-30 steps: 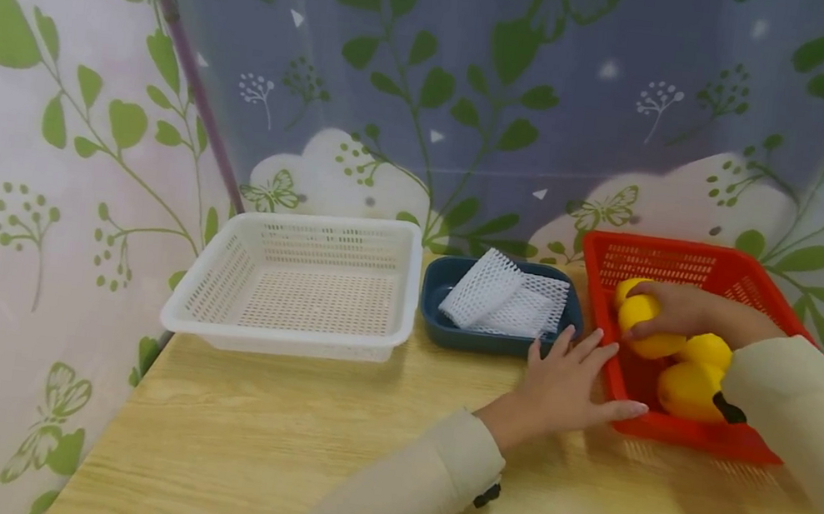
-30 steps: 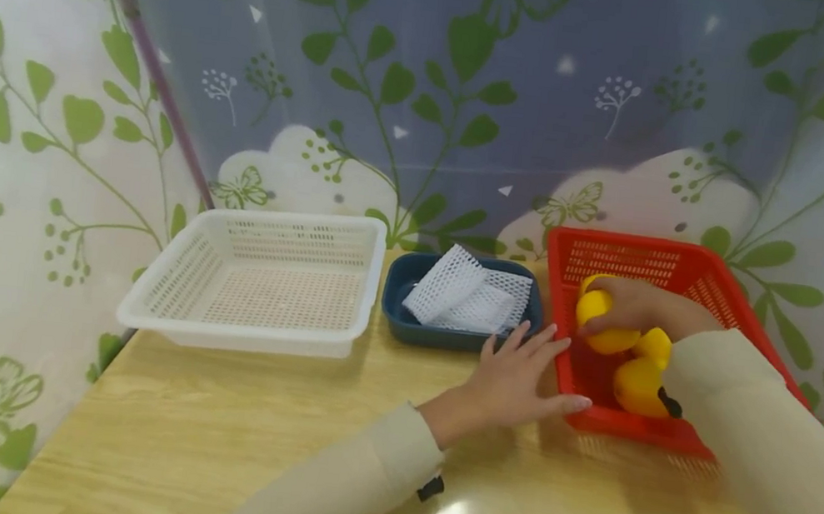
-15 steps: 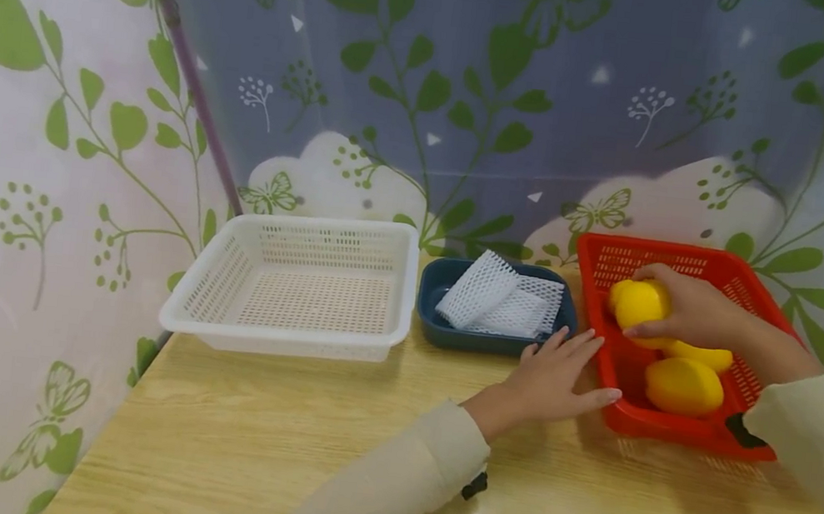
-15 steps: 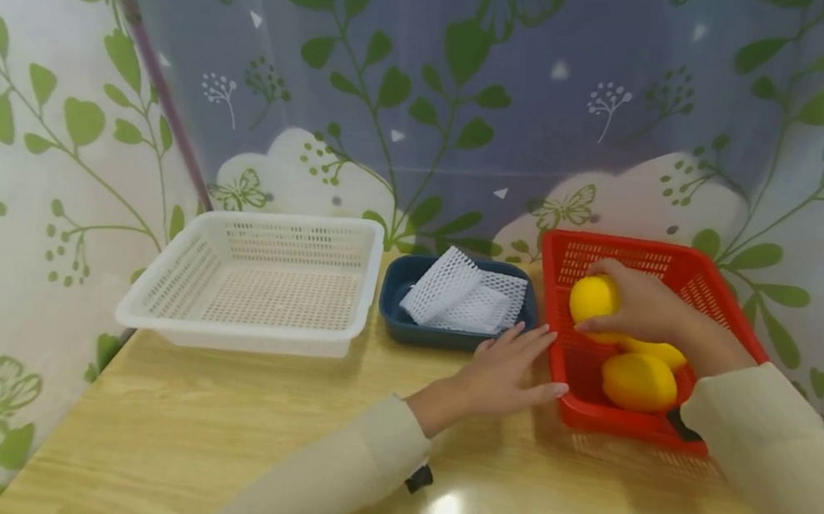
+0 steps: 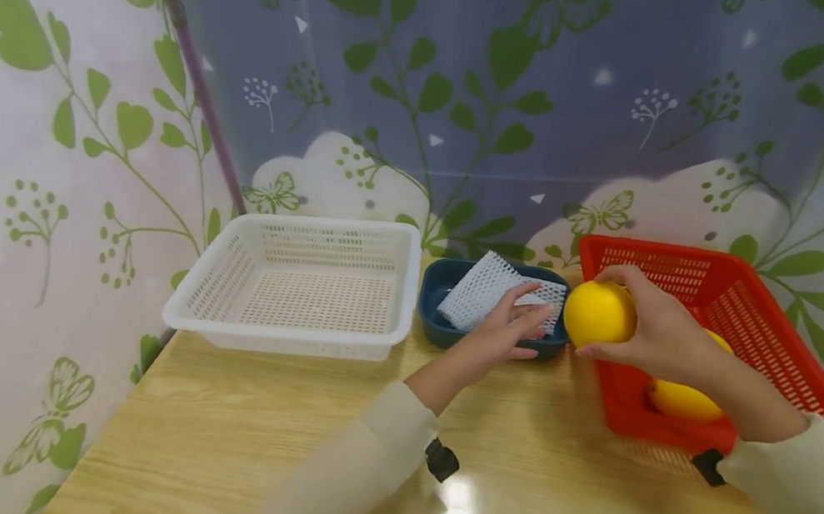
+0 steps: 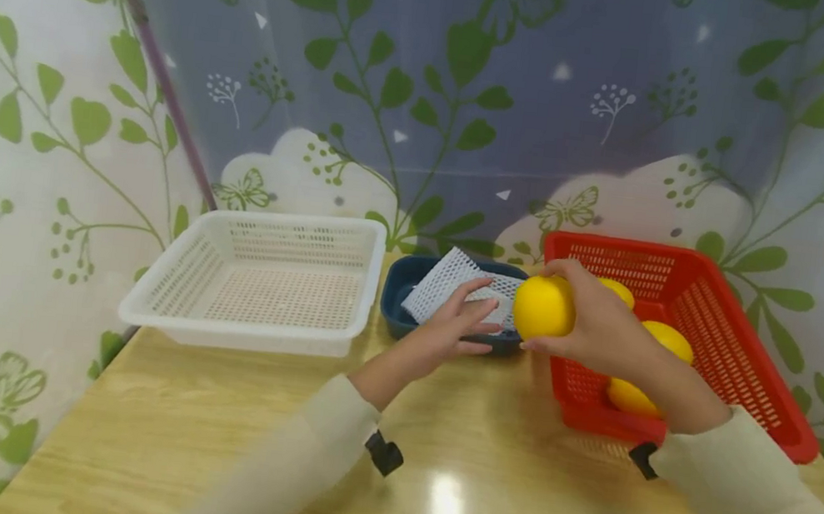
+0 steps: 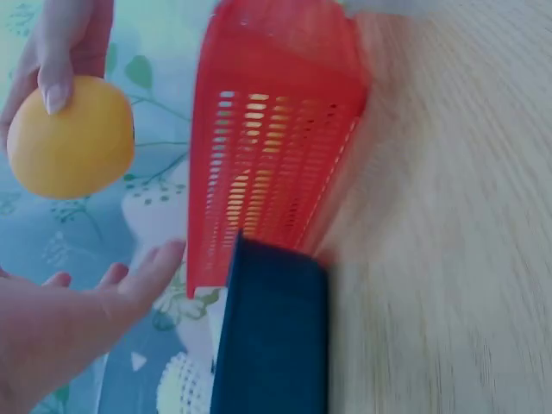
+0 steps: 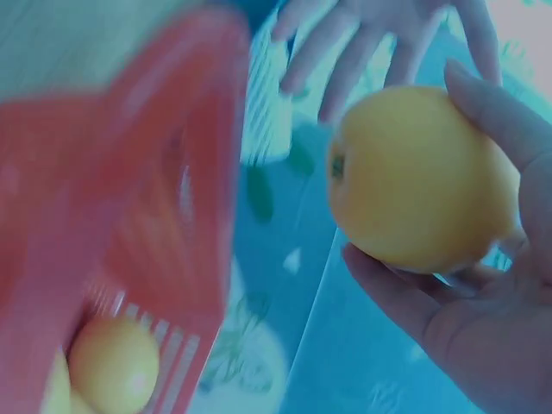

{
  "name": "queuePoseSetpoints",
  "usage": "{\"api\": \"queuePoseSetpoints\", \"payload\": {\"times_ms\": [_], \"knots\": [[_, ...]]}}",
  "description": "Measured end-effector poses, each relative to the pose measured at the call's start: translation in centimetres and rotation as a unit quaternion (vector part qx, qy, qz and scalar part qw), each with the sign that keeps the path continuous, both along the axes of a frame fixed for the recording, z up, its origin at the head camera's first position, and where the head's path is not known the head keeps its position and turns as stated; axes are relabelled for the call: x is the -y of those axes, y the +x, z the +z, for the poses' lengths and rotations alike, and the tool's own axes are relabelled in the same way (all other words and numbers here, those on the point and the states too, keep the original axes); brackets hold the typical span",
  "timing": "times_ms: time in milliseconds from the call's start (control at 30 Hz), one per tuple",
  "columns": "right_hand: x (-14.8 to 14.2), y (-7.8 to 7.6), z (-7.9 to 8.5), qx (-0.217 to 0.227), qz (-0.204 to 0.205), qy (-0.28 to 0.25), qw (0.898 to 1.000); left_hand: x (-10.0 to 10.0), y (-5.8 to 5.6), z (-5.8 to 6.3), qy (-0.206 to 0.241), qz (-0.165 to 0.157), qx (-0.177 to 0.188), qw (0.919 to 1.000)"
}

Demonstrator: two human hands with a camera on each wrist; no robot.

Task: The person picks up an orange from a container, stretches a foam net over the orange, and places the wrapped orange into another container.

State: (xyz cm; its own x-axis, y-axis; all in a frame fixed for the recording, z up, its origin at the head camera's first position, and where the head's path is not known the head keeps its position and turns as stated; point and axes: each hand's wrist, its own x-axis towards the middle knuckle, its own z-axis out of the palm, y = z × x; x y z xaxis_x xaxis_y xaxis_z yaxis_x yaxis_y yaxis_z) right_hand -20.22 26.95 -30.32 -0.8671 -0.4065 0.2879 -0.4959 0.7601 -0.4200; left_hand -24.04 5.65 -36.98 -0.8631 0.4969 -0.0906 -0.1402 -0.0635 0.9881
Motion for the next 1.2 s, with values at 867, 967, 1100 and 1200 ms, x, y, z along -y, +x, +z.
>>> {"api": "queuePoseSetpoints", "payload": {"times_ms": [867,967,1100,1200], "knots": [[10.3,2.6,-7.6,-0.190,0.101,-0.077,0.974,9.4,3.3,-1.3,-0.002,-0.087,0.030,0.9958],[10.6,2.5,-8.3,-0.192,0.114,-0.086,0.971,9.7,3.5,-1.6,-0.002,-0.078,0.039,0.9962],[10.7,2.1,-8.7,-0.204,0.116,-0.092,0.968,9.4,3.4,-2.0,0.020,-0.066,0.043,0.9967],[10.5,1.8,-8.8,-0.206,0.111,-0.100,0.967,8.9,3.1,-2.1,0.038,-0.058,0.036,0.9969]]}}
